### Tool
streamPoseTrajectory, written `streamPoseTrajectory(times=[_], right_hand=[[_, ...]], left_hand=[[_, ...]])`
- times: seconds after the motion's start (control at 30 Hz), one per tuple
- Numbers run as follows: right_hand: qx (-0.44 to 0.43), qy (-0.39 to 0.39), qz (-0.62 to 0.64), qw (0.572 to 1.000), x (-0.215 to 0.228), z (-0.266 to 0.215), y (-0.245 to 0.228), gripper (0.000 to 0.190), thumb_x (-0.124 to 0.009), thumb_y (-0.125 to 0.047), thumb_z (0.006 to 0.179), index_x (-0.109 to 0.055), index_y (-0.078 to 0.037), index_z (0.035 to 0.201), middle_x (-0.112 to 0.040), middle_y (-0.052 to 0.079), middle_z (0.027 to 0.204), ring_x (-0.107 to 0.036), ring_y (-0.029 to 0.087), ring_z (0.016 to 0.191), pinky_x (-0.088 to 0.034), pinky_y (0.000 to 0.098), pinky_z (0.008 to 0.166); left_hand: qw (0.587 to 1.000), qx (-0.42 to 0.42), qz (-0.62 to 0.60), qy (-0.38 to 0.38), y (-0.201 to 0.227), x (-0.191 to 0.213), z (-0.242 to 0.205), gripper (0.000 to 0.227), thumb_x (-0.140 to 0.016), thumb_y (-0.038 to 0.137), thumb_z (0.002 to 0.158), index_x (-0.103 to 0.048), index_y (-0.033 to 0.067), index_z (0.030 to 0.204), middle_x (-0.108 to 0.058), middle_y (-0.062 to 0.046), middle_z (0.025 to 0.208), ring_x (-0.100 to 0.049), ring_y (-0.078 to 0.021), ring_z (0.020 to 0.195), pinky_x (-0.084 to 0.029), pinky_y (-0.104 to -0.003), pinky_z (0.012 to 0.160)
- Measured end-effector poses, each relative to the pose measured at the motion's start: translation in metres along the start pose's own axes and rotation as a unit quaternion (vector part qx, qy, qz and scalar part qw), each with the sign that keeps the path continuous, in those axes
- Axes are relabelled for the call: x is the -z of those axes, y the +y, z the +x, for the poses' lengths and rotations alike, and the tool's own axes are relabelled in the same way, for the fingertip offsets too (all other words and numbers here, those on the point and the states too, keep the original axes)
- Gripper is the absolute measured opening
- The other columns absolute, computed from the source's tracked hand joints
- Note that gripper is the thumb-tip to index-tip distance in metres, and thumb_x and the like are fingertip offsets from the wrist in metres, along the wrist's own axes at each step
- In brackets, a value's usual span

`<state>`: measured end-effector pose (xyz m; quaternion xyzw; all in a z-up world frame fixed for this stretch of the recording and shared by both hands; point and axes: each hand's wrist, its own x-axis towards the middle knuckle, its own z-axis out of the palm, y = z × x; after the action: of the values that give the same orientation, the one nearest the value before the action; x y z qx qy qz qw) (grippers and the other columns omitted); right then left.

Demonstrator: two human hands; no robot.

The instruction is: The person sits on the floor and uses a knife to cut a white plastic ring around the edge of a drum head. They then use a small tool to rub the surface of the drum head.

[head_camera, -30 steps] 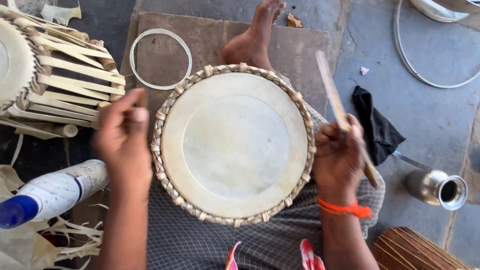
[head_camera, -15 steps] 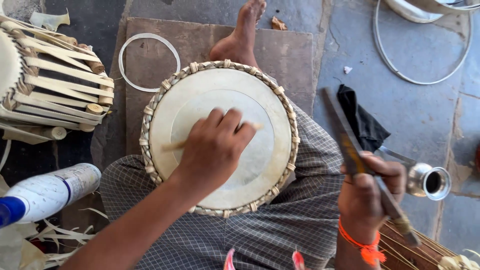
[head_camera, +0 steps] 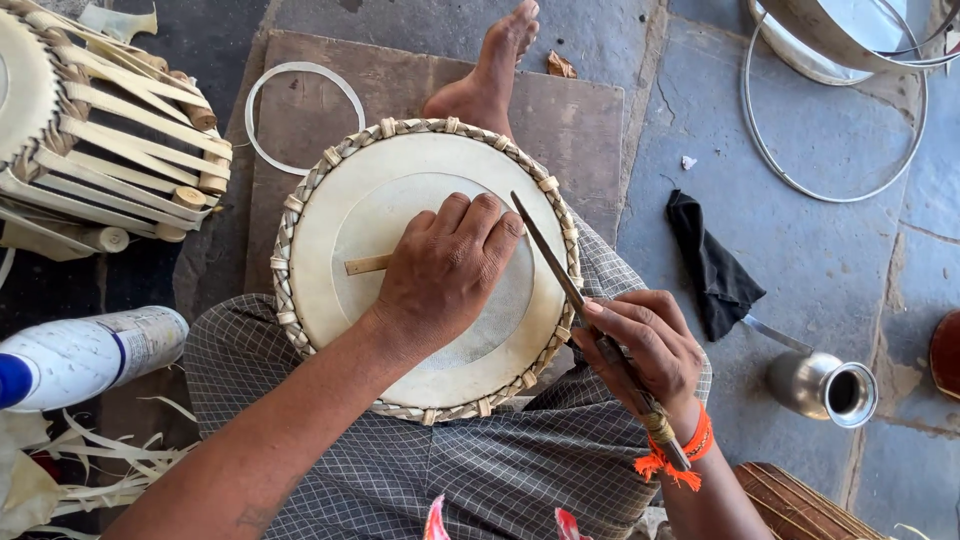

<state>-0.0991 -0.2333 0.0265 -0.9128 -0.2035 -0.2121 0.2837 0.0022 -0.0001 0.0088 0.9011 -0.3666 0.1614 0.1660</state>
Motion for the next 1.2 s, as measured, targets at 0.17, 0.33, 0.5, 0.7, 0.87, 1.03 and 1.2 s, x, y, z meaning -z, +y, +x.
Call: streamPoseTrajectory(times=[0.17, 0.33, 0.5, 0.7, 0.87, 1.03, 1.2], right_hand=[[0.006, -0.008, -0.001, 1.0, -0.002, 0.002, 0.002, 0.044, -0.089, -0.01, 0.08, -0.069, -0.009, 0.119, -0.076, 0.005, 0.103, -0.069, 0.021, 0.093, -0.057, 0.0317, 0.079], [0.03, -0.002, -0.013, 0.999, -0.006, 0.002, 0.002, 0.041, -0.089, -0.007, 0.082, -0.069, -0.009, 0.118, -0.076, 0.005, 0.101, -0.069, 0.021, 0.089, -0.058, 0.0321, 0.078], [0.014, 0.01, -0.007, 1.0, -0.008, -0.004, -0.008, 0.038, -0.087, -0.001, 0.083, -0.069, -0.009, 0.116, -0.075, 0.006, 0.097, -0.07, 0.02, 0.087, -0.058, 0.0315, 0.076], [0.002, 0.012, -0.011, 1.0, -0.01, -0.008, -0.02, 0.038, -0.086, 0.0, 0.083, -0.069, -0.008, 0.116, -0.074, 0.007, 0.095, -0.07, 0.021, 0.089, -0.058, 0.0327, 0.077], [-0.01, 0.02, -0.027, 0.999, -0.011, -0.014, -0.026, 0.037, -0.086, -0.001, 0.083, -0.069, -0.009, 0.115, -0.074, 0.007, 0.095, -0.071, 0.021, 0.09, -0.058, 0.0326, 0.078], [-0.033, 0.024, -0.029, 0.999, -0.013, -0.024, -0.031, 0.034, -0.085, -0.002, 0.084, -0.069, -0.01, 0.114, -0.076, 0.006, 0.096, -0.072, 0.02, 0.091, -0.059, 0.0316, 0.079], [-0.049, 0.036, -0.03, 0.998, -0.015, -0.029, -0.041, 0.033, -0.085, -0.003, 0.084, -0.069, -0.009, 0.113, -0.075, 0.006, 0.096, -0.072, 0.021, 0.092, -0.059, 0.0321, 0.08]], left_hand=[[1.0, 0.002, 0.01, -0.004, 0.0, -0.001, 0.001, 0.026, -0.066, 0.013, 0.092, -0.062, 0.0049, 0.116, -0.058, -0.007, 0.107, -0.059, -0.019, 0.096, -0.051, -0.031, 0.068], [1.0, 0.002, -0.001, -0.006, -0.001, -0.003, 0.0, 0.024, -0.066, 0.013, 0.092, -0.061, 0.0055, 0.115, -0.057, -0.007, 0.107, -0.059, -0.0194, 0.096, -0.052, -0.032, 0.069], [1.0, -0.004, -0.023, -0.017, -0.003, -0.005, -0.001, 0.021, -0.064, 0.012, 0.094, -0.061, 0.0056, 0.114, -0.058, -0.007, 0.106, -0.059, -0.0194, 0.095, -0.053, -0.033, 0.071], [0.999, -0.013, -0.03, -0.016, -0.005, -0.008, -0.004, 0.017, -0.062, 0.013, 0.097, -0.063, 0.0052, 0.112, -0.06, -0.008, 0.108, -0.061, -0.02, 0.097, -0.054, -0.034, 0.074], [0.999, -0.037, -0.033, 0.01, -0.007, -0.009, -0.006, 0.017, -0.062, 0.015, 0.099, -0.064, 0.0057, 0.112, -0.061, -0.009, 0.113, -0.061, -0.0203, 0.102, -0.055, -0.033, 0.076], [0.998, -0.049, -0.038, -0.011, -0.008, -0.012, -0.005, 0.015, -0.061, 0.016, 0.1, -0.065, 0.0072, 0.112, -0.062, -0.009, 0.113, -0.061, -0.0203, 0.105, -0.055, -0.033, 0.077], [0.997, -0.059, -0.04, -0.006, -0.009, -0.012, -0.006, 0.017, -0.059, 0.017, 0.1, -0.066, 0.009, 0.114, -0.063, -0.009, 0.118, -0.061, -0.0206, 0.109, -0.055, -0.034, 0.08]])
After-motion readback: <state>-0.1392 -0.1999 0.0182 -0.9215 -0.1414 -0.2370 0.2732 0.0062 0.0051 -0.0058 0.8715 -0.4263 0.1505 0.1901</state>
